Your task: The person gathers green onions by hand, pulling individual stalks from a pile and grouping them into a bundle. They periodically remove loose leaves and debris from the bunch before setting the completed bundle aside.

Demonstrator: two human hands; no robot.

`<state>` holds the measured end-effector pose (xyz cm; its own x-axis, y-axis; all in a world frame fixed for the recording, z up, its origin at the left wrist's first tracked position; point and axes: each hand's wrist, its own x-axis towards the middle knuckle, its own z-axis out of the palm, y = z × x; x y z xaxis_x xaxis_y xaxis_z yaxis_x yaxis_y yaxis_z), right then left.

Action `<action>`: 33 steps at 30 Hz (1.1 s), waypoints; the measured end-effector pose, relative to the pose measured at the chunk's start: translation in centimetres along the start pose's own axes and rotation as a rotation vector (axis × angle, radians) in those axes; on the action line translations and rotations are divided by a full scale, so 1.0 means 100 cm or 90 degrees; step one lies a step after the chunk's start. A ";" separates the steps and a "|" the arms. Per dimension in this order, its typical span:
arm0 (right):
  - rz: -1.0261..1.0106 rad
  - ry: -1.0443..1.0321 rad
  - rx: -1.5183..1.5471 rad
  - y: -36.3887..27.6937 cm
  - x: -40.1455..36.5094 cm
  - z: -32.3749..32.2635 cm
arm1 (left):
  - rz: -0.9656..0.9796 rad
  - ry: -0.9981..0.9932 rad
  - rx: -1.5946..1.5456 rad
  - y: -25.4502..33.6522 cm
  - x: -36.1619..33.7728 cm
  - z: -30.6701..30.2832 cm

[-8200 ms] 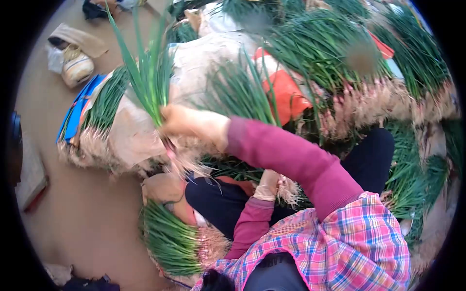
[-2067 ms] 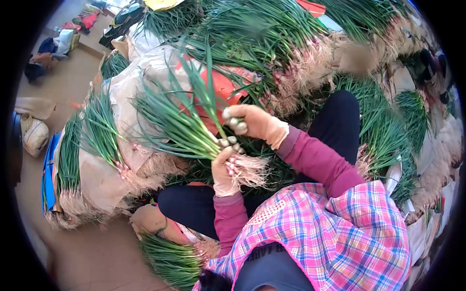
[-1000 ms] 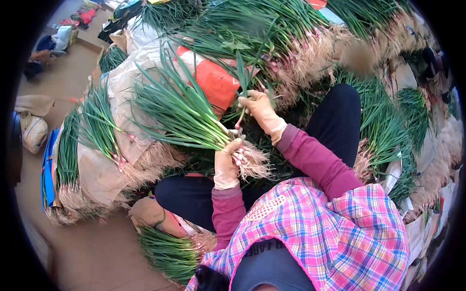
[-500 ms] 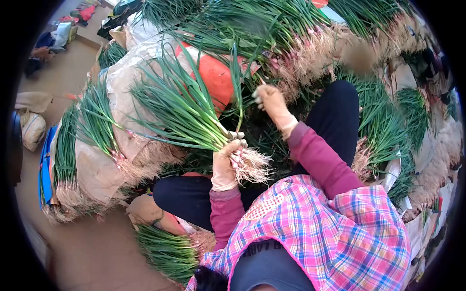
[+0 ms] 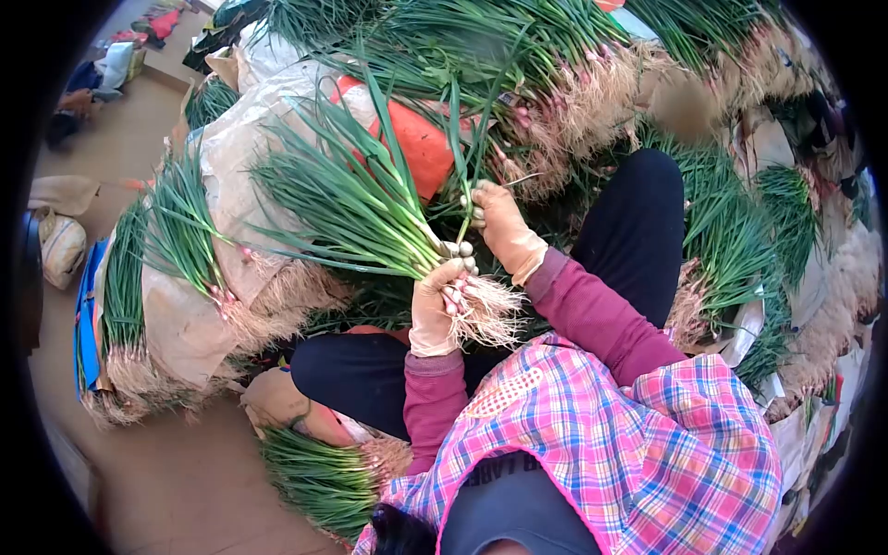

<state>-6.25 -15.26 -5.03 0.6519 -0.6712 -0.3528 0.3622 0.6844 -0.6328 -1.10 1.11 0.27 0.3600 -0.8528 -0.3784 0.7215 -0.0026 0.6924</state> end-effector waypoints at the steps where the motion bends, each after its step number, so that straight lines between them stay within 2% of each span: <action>1: 0.015 -0.049 0.082 -0.003 0.000 -0.002 | 0.011 0.005 -0.060 -0.003 0.000 0.001; 2: 0.032 -0.098 0.163 -0.006 0.000 -0.003 | 0.024 0.012 -0.120 -0.003 -0.002 0.002; 3: 0.034 -0.007 0.181 -0.015 0.011 -0.009 | 0.038 0.008 -0.204 -0.002 -0.008 0.002; 4: 0.005 0.027 0.201 -0.027 0.027 -0.027 | 0.021 -0.003 -0.211 0.007 -0.016 0.003; 6: -0.029 -0.088 0.071 -0.038 0.024 -0.034 | 0.058 -0.035 -0.262 0.006 -0.018 0.004; 7: 0.032 -0.151 0.001 -0.047 -0.006 -0.003 | 0.064 -0.009 -0.242 0.007 -0.017 0.007; 8: 0.119 -0.317 -0.007 -0.042 -0.024 0.004 | 0.064 -0.010 -0.246 0.010 -0.018 0.006; 10: 0.142 -0.337 -0.220 -0.028 -0.046 0.023 | -0.056 -0.017 -0.210 0.015 -0.018 0.006; 11: 0.102 -0.343 -0.254 -0.026 -0.041 0.017 | 0.006 0.006 -0.210 0.011 -0.020 0.006; 13: 0.015 -0.327 -0.299 -0.025 -0.042 0.018 | 0.048 -0.041 -0.266 0.015 -0.020 0.016; 14: 0.013 -0.323 -0.295 -0.026 -0.040 0.015 | 0.069 -0.057 -0.275 0.015 -0.022 0.016; 16: -0.063 -0.247 -0.261 -0.033 -0.024 0.006 | 0.082 -0.107 -0.312 0.026 -0.030 0.020; 17: -0.086 -0.200 -0.309 -0.033 -0.014 -0.001 | 0.143 -0.167 -0.380 0.031 -0.036 0.026; 18: -0.095 -0.308 -0.638 -0.025 -0.003 -0.023 | 0.205 -0.229 -0.449 0.035 -0.040 0.029; 19: -0.103 -0.309 -0.642 -0.033 -0.001 -0.027 | 0.284 -0.320 -0.448 0.041 -0.039 0.021; 20: -0.194 -0.336 -0.762 -0.037 -0.003 -0.032 | 0.333 -0.357 -0.497 0.043 -0.040 0.015; 22: -0.375 -0.386 -0.999 -0.048 -0.016 -0.030 | 0.372 -0.357 -0.436 0.059 -0.042 0.009; 23: -0.497 -0.143 -1.308 -0.073 0.000 -0.022 | 0.386 -0.207 -0.410 0.044 -0.046 0.001; 24: -0.397 0.233 -1.169 -0.095 0.024 -0.006 | 0.453 -0.168 -0.368 0.050 -0.042 0.020; 25: -0.501 0.301 -1.260 -0.114 0.050 -0.018 | 0.417 -0.119 -0.328 0.047 -0.037 0.028; 26: -0.456 0.257 -1.358 -0.122 0.073 -0.030 | 0.382 -0.074 -0.286 0.046 -0.032 0.033; 27: -0.247 0.188 -1.325 -0.125 0.103 -0.041 | 0.312 -0.100 -0.211 0.038 -0.021 0.014; 28: -0.228 0.126 -1.348 -0.127 0.099 -0.034 | 0.264 -0.099 -0.229 0.030 -0.018 0.013; 30: -0.085 -0.030 -0.810 -0.128 0.095 -0.022 | 0.222 -0.160 -0.246 0.020 -0.007 0.008; 31: -0.043 -0.244 -0.409 -0.133 0.077 -0.015 | 0.208 -0.152 -0.267 0.017 -0.006 0.011; 32: 0.084 -0.240 -0.156 -0.134 0.049 0.002 | 0.209 -0.126 -0.288 0.015 -0.003 0.019; 33: 0.012 -0.359 -0.251 -0.125 0.036 -0.007 | 0.214 -0.064 -0.247 0.014 -0.002 0.026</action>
<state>-8.90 -26.41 1.13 0.9414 -0.3366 -0.0218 0.1471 0.4679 -0.8715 -1.65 -0.09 2.93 0.5643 -0.8195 -0.0996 0.7487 0.4572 0.4800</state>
